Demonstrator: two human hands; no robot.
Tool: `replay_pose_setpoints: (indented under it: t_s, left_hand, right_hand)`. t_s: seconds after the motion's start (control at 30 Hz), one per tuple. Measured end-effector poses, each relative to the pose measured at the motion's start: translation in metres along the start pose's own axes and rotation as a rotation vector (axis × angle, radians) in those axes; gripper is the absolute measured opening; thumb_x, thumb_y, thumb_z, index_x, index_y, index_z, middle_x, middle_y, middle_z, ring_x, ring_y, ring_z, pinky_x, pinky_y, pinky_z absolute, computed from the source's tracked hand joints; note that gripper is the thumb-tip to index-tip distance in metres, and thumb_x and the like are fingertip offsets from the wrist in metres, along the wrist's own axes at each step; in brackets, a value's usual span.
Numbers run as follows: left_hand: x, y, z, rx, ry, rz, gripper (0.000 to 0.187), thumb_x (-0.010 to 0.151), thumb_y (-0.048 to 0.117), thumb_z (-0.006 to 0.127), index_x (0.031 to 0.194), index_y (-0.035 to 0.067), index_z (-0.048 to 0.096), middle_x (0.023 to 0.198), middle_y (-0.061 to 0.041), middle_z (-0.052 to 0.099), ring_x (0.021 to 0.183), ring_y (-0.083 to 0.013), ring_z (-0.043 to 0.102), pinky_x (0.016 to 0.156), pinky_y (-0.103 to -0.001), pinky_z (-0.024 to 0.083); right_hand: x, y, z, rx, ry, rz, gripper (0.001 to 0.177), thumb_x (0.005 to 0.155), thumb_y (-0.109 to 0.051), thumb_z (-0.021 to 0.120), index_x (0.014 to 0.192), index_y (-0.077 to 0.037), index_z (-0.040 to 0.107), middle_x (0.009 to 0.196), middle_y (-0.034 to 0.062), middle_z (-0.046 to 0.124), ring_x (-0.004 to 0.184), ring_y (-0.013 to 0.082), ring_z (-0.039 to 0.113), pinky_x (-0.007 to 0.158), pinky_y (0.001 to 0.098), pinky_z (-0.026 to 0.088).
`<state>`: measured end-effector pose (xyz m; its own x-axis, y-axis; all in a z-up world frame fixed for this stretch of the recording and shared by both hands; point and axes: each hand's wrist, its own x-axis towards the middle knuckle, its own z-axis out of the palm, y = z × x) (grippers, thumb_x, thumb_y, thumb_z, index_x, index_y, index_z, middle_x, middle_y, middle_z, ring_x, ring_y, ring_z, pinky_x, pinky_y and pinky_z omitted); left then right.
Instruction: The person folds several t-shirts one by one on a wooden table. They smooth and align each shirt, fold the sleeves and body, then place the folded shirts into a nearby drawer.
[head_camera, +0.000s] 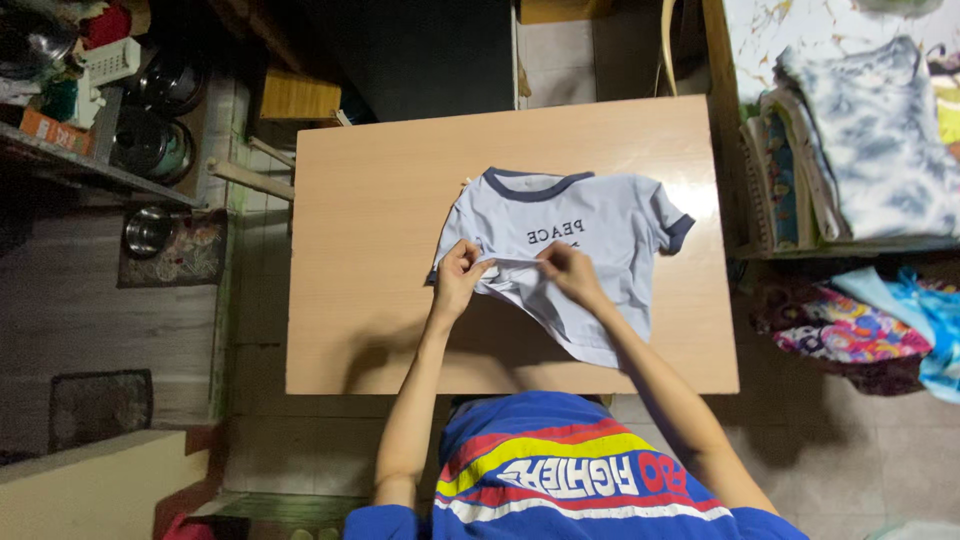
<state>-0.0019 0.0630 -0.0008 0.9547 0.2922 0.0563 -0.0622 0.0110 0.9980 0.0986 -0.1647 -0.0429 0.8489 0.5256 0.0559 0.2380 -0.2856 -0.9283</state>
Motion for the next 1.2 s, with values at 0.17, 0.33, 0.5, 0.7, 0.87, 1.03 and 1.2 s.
replay_pose_setpoints:
  t_s: [0.17, 0.33, 0.5, 0.7, 0.87, 1.03, 1.2]
  left_hand:
    - [-0.008, 0.012, -0.007, 0.492, 0.024, 0.174, 0.020, 0.087, 0.001, 0.072, 0.093, 0.002, 0.053, 0.074, -0.006, 0.047, 0.064, -0.0185, 0.048, 0.056, -0.033, 0.039]
    - [-0.034, 0.011, 0.061, 0.649, 0.040, 0.429, 0.011, 0.092, 0.004, 0.063, 0.100, 0.005, 0.055, 0.086, -0.022, 0.062, 0.079, -0.0449, 0.063, 0.073, -0.052, 0.050]
    - [-0.013, 0.007, 0.061, 0.141, -0.056, 0.198, 0.011, 0.093, 0.005, 0.063, 0.101, 0.005, 0.056, 0.087, -0.022, 0.062, 0.080, -0.0443, 0.063, 0.074, -0.052, 0.050]
    - [0.062, 0.021, 0.038, -0.492, -0.071, -0.110, 0.011, 0.093, 0.007, 0.063, 0.102, 0.005, 0.056, 0.088, -0.022, 0.062, 0.081, -0.0436, 0.063, 0.075, -0.052, 0.050]
    - [0.095, 0.038, 0.026, -0.617, -0.077, -0.183, 0.012, 0.093, 0.008, 0.063, 0.102, 0.005, 0.057, 0.089, -0.021, 0.063, 0.082, -0.0430, 0.064, 0.076, -0.051, 0.050]
    - [0.088, 0.054, 0.042, -0.629, -0.130, -0.172, 0.013, 0.093, 0.010, 0.063, 0.103, 0.005, 0.057, 0.090, -0.021, 0.063, 0.083, -0.0424, 0.064, 0.077, -0.051, 0.050]
    - [0.062, 0.067, 0.075, -0.591, -0.145, -0.025, 0.014, 0.093, 0.011, 0.063, 0.104, 0.004, 0.057, 0.092, -0.021, 0.063, 0.084, -0.0418, 0.064, 0.078, -0.051, 0.050]
  right_hand:
    - [0.000, -0.024, -0.016, 0.485, 0.000, 0.229, 0.006, 0.106, -0.015, 0.061, 0.108, -0.010, 0.065, 0.079, -0.0039, 0.054, 0.066, 0.0033, 0.042, 0.057, 0.0221, 0.034]
    - [-0.010, -0.117, -0.007, 0.345, 0.037, 0.125, 0.011, 0.100, -0.008, 0.058, 0.111, -0.010, 0.055, 0.076, -0.0001, 0.053, 0.069, 0.0087, 0.047, 0.061, 0.0256, 0.039]
    - [-0.054, -0.180, -0.005, 0.027, -0.047, -0.214, 0.022, 0.083, 0.009, 0.053, 0.097, -0.003, 0.065, 0.085, 0.0087, 0.067, 0.085, 0.0171, 0.066, 0.082, 0.0294, 0.053]
    - [-0.094, -0.184, -0.031, -0.073, -0.063, -0.026, 0.028, 0.075, 0.010, 0.068, 0.097, -0.007, 0.072, 0.088, 0.0095, 0.063, 0.075, 0.0196, 0.069, 0.066, 0.0333, 0.053]
    - [-0.106, -0.144, -0.078, -0.531, 0.337, -0.103, 0.036, 0.081, 0.013, 0.060, 0.099, -0.011, 0.079, 0.086, 0.0152, 0.053, 0.073, 0.0317, 0.062, 0.066, 0.0434, 0.051]
    - [-0.116, -0.075, -0.063, -0.966, 0.385, 0.250, 0.027, 0.085, -0.004, 0.059, 0.110, -0.009, 0.070, 0.093, 0.0223, 0.061, 0.083, 0.0408, 0.063, 0.070, 0.0516, 0.051]
    - [-0.090, -0.045, 0.065, -0.554, -0.293, 0.186, 0.066, 0.093, -0.029, 0.059, 0.155, -0.031, 0.038, 0.091, 0.0239, 0.072, 0.075, 0.0436, 0.068, 0.071, 0.0558, 0.053]
